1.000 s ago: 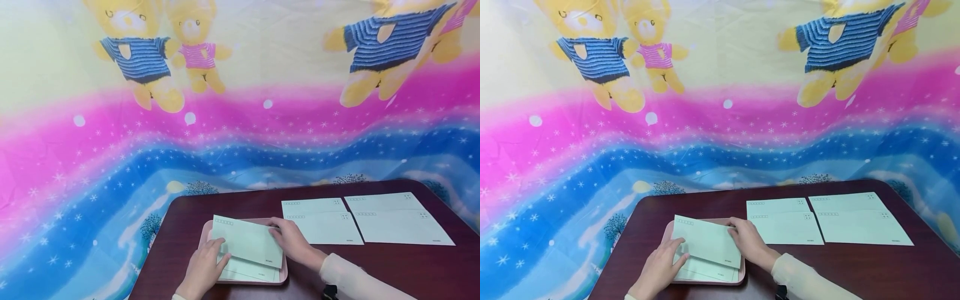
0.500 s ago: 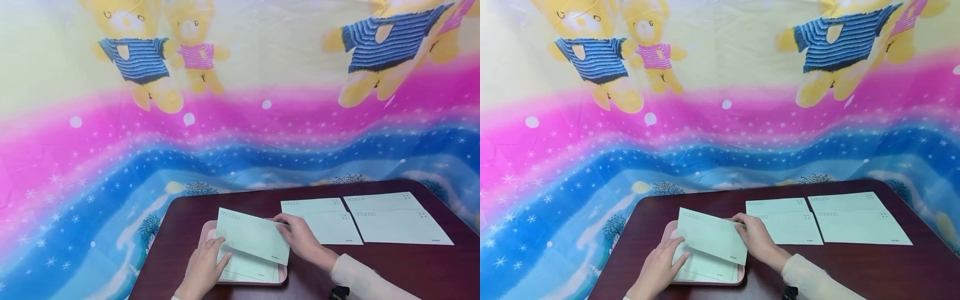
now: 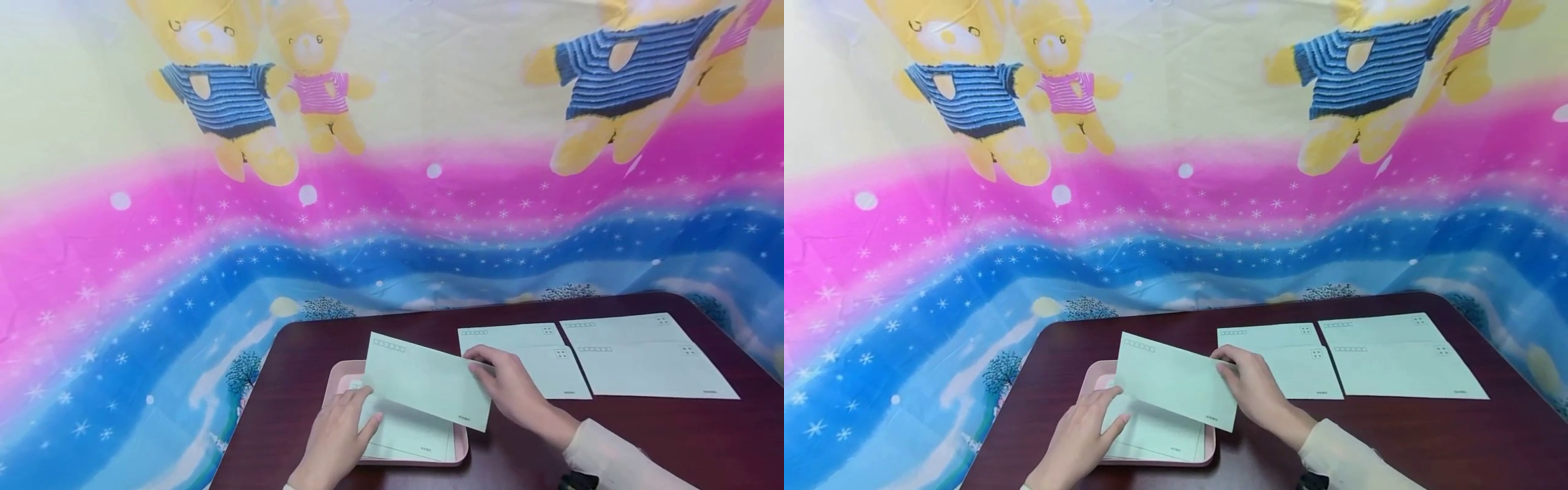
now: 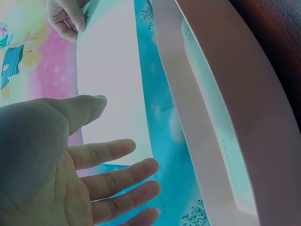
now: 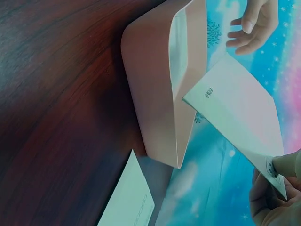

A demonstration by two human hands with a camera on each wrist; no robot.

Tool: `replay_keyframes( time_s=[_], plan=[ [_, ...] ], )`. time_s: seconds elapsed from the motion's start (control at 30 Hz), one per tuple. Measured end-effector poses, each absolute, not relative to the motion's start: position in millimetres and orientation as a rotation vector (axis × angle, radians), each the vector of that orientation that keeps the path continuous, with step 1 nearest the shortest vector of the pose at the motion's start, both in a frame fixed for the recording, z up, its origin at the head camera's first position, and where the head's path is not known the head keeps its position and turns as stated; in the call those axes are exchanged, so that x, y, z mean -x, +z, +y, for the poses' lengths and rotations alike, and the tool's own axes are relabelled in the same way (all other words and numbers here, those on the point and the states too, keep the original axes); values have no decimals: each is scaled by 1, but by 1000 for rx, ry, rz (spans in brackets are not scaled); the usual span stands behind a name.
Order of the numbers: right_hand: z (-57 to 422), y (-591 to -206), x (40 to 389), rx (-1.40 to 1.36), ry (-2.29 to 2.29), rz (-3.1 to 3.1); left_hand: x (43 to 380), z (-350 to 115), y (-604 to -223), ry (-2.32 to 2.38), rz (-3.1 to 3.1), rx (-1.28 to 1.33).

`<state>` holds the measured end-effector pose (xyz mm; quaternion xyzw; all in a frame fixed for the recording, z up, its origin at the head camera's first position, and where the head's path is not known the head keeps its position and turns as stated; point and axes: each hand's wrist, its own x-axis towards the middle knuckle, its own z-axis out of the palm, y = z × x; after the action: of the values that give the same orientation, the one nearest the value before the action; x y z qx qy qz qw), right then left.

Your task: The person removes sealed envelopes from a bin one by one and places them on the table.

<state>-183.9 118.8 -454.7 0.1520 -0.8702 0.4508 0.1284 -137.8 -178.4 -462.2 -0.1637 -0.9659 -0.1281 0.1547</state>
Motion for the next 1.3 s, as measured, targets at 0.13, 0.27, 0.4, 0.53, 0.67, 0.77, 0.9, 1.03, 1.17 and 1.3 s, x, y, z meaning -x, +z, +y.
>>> replay_keyframes(
  time_s=[0.13,0.27,0.4,0.53,0.67,0.77,0.9,1.03,1.17,1.3],
  plan=[
    [127,-453,181,-434,1278,-2532,138,-176,-462,-364,-2776,484],
    [135,-451,177,-417,1259,-2537,138,-172,-463,-354,-2748,519],
    [142,-450,172,-420,1246,-2536,139,-169,-462,-333,-2735,537],
    [151,-450,169,-438,1211,-2517,139,-165,-461,-311,-2735,555],
    [161,-450,166,-446,1167,-2495,139,-161,-460,-315,-2739,571],
    [170,-450,165,-434,1131,-2490,139,-158,-459,-327,-2748,575],
    [180,-449,161,-391,1084,-2519,138,-154,-460,-341,-2755,584],
    [190,-448,156,-350,1072,-2563,136,-149,-462,-349,-2753,607],
    [199,-448,151,-340,1054,-2570,135,-144,-463,-342,-2764,627],
    [207,-449,148,-333,1014,-2545,134,-139,-464,-330,-2782,641]
  ],
)
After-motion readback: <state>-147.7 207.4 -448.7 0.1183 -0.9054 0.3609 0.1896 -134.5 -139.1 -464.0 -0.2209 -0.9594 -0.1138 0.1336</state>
